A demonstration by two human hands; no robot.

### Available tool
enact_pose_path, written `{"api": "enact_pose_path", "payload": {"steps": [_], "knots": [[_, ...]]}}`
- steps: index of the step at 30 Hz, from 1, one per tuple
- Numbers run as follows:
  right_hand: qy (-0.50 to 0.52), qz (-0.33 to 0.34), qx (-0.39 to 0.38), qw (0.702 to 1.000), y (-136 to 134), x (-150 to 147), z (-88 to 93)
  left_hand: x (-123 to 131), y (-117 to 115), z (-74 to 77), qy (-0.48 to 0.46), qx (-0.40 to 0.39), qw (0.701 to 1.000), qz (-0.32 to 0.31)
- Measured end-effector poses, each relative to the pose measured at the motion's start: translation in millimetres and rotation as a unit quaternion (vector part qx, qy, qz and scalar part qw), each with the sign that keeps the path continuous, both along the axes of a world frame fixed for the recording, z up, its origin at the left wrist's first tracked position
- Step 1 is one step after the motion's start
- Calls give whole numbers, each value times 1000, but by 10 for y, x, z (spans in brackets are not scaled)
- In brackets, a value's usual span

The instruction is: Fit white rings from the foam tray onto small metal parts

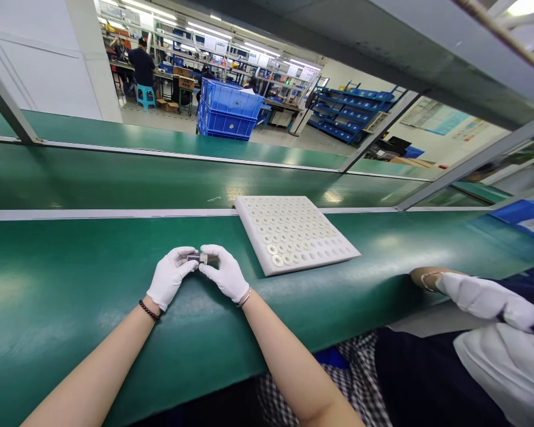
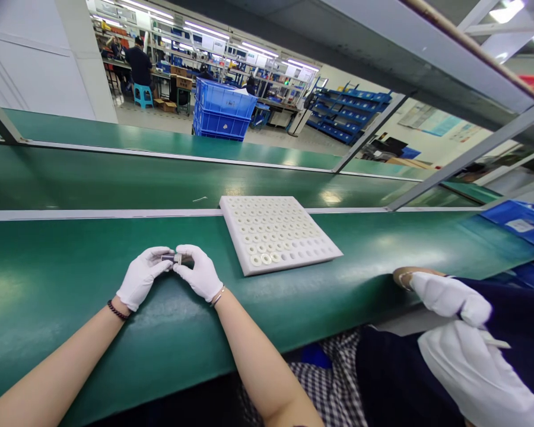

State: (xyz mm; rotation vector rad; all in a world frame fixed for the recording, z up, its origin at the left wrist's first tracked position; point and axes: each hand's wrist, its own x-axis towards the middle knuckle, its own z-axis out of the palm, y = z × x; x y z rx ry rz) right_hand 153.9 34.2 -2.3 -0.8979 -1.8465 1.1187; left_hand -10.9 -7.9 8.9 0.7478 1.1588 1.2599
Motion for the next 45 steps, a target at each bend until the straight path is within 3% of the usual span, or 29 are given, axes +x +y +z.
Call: {"api": "enact_pose_path", "payload": {"steps": [2, 4, 8, 11, 13, 15, 17, 22, 25, 28, 32, 38, 45], "knots": [[-6, -7, 89, 996, 9, 5, 12, -6, 0, -9, 9, -3, 1000, -10], [-19, -12, 122, 992, -8, 7, 29, -20, -14, -5, 37, -3, 999, -20], [-57, -29, -37, 997, -71, -9, 46, -66, -38, 20, 126, -20, 991, -39], [-50, -85, -57, 993, -19, 46, 70, -84, -26, 15, 206, -37, 972, -104], [5, -164, -37, 986, 96, 203, 126, -84, -20, 4, 249, -36, 956, -153], [51, -265, -15, 963, 256, 503, 217, -80, -20, -10, 295, -26, 935, -194], [19, -379, -19, 925, 427, 937, 327, -75, -24, -23, 338, -11, 914, -224], [-42, -546, 0, 837, 716, 2123, 466, -55, -34, -20, 362, 8, 902, -236], [-138, -571, -10, 809, 777, 2538, 344, -49, -36, 1, 354, 2, 906, -231], [-234, -576, 2, 783, 817, 2694, 160, -55, -37, 12, 345, -9, 911, -226], [-305, -565, 11, 767, 892, 2722, 75, -73, -31, -14, 343, -16, 913, -222], [-396, -475, 55, 784, 800, 2618, 198, -88, -18, -65, 354, -23, 908, -224], [-462, -472, 47, 750, 573, 2530, 82, -101, -19, -70, 363, -24, 904, -226]]}}
